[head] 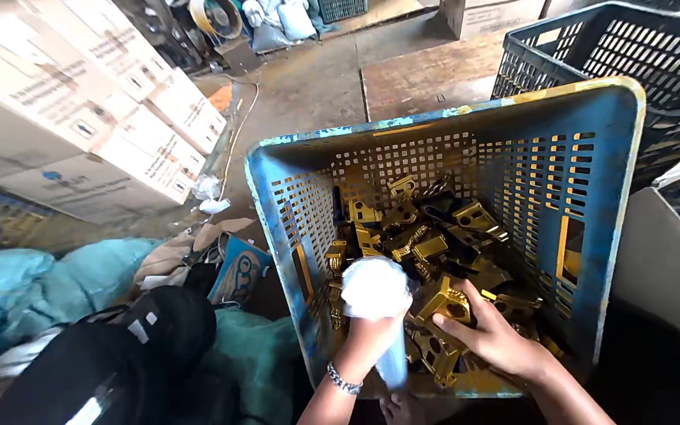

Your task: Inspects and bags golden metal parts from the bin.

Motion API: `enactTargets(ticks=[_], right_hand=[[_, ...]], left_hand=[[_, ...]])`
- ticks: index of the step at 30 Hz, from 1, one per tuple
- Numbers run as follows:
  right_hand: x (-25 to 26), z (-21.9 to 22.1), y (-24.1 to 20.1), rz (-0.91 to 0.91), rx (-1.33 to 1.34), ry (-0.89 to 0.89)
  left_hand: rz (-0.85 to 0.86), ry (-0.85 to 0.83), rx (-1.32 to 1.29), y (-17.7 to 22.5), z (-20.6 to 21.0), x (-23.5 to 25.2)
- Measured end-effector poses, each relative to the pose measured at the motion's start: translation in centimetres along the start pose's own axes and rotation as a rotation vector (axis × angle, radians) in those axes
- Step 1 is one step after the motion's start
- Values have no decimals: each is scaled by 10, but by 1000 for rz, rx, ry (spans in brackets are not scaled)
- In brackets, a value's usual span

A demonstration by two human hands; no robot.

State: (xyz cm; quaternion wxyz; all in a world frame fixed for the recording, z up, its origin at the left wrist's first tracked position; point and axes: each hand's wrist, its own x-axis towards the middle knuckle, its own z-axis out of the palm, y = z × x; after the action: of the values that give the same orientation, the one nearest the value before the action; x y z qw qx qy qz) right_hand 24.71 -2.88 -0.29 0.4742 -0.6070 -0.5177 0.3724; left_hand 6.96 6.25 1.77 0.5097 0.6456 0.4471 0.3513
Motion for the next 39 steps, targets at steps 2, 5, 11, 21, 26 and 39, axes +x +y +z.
enactTargets(ticks=[2,5,11,21,26,39], right_hand=[[5,11,3,-62,47,155],[13,32,12,-292,-357,103],[47,40,10,71,-74,-124],[23,17,11,248,424,259],[-1,-68,39,-387,1312,381],[7,19,7,-88,356,-79]], left_hand=[[-199,64,-303,16,5,-3],[-163,68,-369,24,6,-7],[455,-121,593,5,8,-22],[495,-288,568,23,15,-46],[161,-213,-83,14,3,-40],[301,-103,382,-15,13,-28]])
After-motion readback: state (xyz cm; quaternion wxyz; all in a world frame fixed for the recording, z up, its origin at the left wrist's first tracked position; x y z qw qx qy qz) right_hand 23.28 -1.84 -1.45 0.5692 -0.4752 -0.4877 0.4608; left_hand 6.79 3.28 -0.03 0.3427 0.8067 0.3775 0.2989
